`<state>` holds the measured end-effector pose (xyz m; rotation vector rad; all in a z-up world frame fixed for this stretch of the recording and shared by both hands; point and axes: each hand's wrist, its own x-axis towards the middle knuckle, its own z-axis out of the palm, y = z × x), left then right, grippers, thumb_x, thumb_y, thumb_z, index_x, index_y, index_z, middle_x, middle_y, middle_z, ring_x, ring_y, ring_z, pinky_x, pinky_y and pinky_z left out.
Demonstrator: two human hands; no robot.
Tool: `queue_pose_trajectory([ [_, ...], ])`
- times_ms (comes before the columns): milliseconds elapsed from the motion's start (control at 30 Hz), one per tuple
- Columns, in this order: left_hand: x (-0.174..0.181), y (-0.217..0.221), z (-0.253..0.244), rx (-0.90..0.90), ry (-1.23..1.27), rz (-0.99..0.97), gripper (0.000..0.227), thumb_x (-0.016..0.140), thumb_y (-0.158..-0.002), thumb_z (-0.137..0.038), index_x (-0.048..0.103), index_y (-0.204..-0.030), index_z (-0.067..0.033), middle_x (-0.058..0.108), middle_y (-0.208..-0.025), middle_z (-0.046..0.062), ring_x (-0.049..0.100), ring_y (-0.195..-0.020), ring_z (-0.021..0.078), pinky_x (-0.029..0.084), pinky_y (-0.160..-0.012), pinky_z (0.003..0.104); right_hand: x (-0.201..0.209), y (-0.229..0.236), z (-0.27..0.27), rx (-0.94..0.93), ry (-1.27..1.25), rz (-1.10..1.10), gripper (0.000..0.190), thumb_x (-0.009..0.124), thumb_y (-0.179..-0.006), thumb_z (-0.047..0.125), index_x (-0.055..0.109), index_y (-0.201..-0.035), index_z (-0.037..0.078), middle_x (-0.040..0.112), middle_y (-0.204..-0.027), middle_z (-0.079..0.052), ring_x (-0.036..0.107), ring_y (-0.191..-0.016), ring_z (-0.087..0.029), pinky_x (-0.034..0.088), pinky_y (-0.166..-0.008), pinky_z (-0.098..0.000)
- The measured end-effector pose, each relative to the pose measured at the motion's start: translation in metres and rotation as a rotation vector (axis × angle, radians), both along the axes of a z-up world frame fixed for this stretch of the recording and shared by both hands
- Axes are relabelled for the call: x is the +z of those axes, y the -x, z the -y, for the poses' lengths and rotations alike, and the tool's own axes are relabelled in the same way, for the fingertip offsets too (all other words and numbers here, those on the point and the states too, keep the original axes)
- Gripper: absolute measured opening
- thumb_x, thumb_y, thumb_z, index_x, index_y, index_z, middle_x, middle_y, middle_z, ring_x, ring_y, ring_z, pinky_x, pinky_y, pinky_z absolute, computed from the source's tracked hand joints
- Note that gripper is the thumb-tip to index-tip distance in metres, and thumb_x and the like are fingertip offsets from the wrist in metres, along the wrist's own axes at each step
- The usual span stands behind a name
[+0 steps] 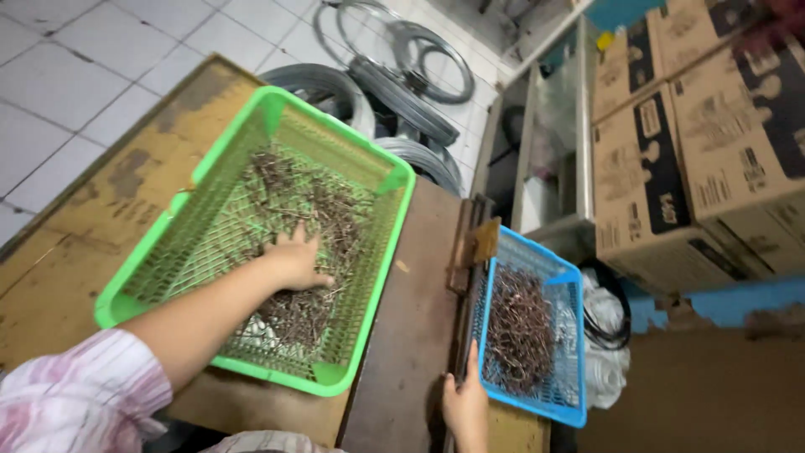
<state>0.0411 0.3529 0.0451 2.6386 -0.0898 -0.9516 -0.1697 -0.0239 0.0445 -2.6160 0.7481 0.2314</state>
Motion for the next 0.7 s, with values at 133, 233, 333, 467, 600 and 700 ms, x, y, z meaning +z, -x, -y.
queue_pose_trajectory([
  [133, 0.025, 0.01, 0.005, -0.158, -0.119, -0.125, 0.118, 0.07, -0.095, -0.078, 0.003, -0.176, -0.0241, -0.023, -0.183, 0.015, -0.003, -0.167, 0.0494, 0.019, -0.131, 0.069, 0.007, -0.003, -0.004, -0.061, 0.02, -0.051, 0.095, 0.06, -0.096, 0.027, 0.012, -0.176, 0.048, 0.077, -0.094, -0.029, 0.073, -0.087, -0.051, 0.053, -0.079, -0.0514],
  [233, 0.033, 0.017, 0.008, -0.231, -0.117, -0.125, 0.114, 0.066, -0.093, -0.083, 0.018, -0.174, -0.0185, -0.007, -0.182, 0.014, 0.005, -0.166, 0.0467, 0.023, -0.13, 0.07, 0.017, -0.002, -0.011, -0.105, 0.006, -0.068, 0.094, 0.059, -0.096, 0.028, 0.014, -0.175, 0.051, 0.078, -0.1, -0.029, 0.073, -0.094, -0.052, 0.055, -0.084, -0.0525],
  [333, 0.039, 0.022, 0.009, -0.318, -0.123, -0.122, 0.12, 0.064, -0.089, -0.09, 0.024, -0.172, -0.0129, 0.011, -0.18, 0.013, 0.014, -0.164, 0.0435, 0.029, -0.129, 0.069, 0.029, -0.004, -0.021, -0.127, -0.03, -0.06, 0.092, 0.059, -0.096, 0.026, 0.018, -0.174, 0.051, 0.079, -0.108, -0.027, 0.073, -0.099, -0.052, 0.055, -0.086, -0.0527],
  [467, 0.037, 0.021, 0.012, -0.374, -0.165, -0.126, 0.124, 0.075, -0.087, -0.085, 0.018, -0.173, -0.0166, 0.001, -0.183, 0.014, 0.002, -0.167, 0.0486, 0.03, -0.128, 0.071, 0.023, -0.006, -0.017, -0.131, -0.041, -0.049, 0.092, 0.059, -0.095, 0.023, 0.019, -0.174, 0.05, 0.081, -0.11, -0.023, 0.075, -0.098, -0.05, 0.056, -0.085, -0.0518],
  [600, 0.038, 0.022, 0.016, -0.393, -0.16, -0.129, 0.104, 0.085, -0.093, -0.054, 0.023, -0.17, -0.0227, 0.017, -0.176, 0.011, 0.015, -0.161, 0.0466, 0.034, -0.127, 0.07, 0.026, -0.005, -0.019, -0.145, -0.024, -0.06, 0.091, 0.059, -0.095, 0.025, 0.02, -0.173, 0.051, 0.08, -0.11, -0.024, 0.074, -0.1, -0.05, 0.056, -0.089, -0.0508],
  [700, 0.034, 0.022, 0.019, -0.449, -0.234, -0.167, 0.1, 0.08, -0.095, -0.049, 0.019, -0.169, -0.0211, 0.015, -0.177, 0.014, 0.017, -0.161, 0.0515, 0.035, -0.126, 0.07, 0.034, -0.005, -0.025, -0.14, -0.053, -0.04, 0.089, 0.057, -0.094, 0.023, 0.023, -0.173, 0.049, 0.081, -0.115, -0.021, 0.074, -0.103, -0.048, 0.056, -0.09, -0.0504],
])
